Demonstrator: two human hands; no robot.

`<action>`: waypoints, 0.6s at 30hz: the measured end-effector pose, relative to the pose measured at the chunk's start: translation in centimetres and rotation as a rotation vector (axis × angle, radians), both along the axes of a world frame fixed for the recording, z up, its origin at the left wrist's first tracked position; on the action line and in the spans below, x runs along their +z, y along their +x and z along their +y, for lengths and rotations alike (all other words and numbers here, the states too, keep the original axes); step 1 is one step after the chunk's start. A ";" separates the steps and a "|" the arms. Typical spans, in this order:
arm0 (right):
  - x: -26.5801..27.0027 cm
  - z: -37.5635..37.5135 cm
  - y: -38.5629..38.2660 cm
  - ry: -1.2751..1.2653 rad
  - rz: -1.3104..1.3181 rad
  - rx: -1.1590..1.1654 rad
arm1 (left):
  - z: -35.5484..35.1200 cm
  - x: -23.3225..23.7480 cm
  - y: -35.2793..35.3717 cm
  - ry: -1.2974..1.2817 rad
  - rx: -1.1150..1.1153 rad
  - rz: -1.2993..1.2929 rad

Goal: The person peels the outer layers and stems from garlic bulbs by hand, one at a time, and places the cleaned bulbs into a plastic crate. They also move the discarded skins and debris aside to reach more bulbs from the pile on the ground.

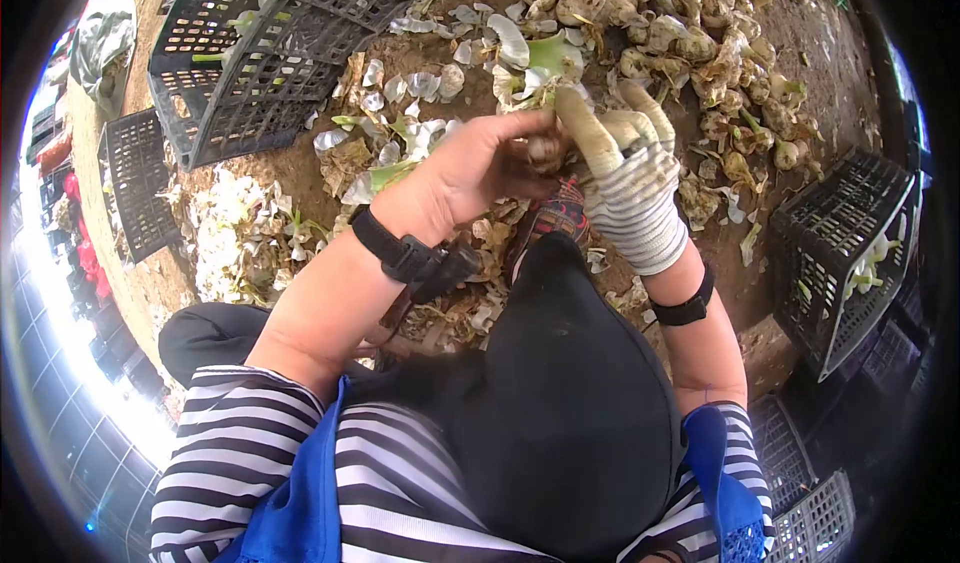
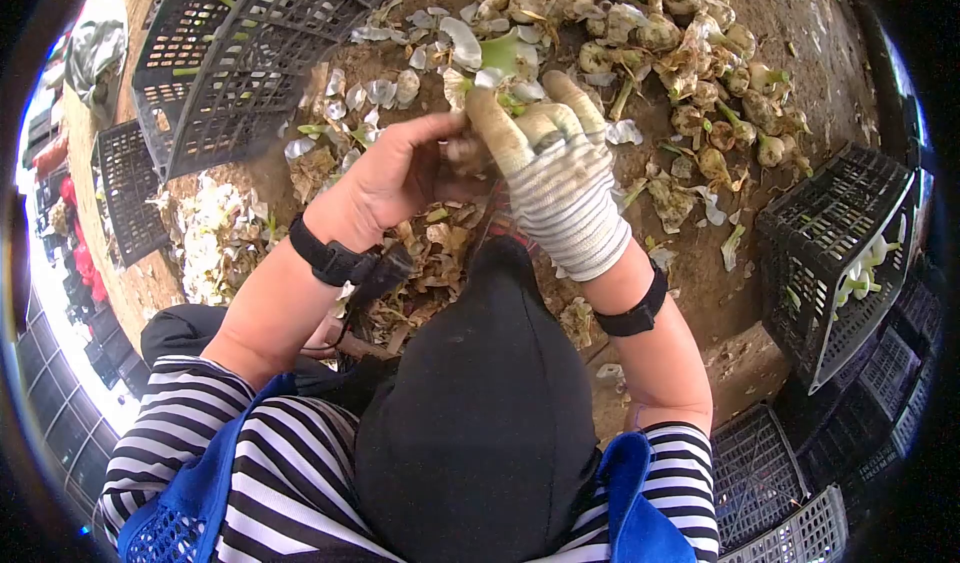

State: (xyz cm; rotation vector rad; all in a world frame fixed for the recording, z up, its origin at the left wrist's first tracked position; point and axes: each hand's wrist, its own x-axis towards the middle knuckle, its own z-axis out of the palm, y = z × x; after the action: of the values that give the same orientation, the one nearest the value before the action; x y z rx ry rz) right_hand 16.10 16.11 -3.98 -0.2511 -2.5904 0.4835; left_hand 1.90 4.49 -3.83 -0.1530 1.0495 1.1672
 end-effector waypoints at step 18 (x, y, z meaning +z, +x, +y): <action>2.6 -0.3 0.1 -1.775 -0.137 -0.378 | -0.2 0.0 2.6 0.483 0.085 0.876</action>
State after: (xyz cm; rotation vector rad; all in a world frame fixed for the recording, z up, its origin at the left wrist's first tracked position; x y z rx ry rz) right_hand 16.17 15.81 -1.42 -1.2502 -1.3550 2.4137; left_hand 4.53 4.25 -3.83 0.7638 1.4709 1.5759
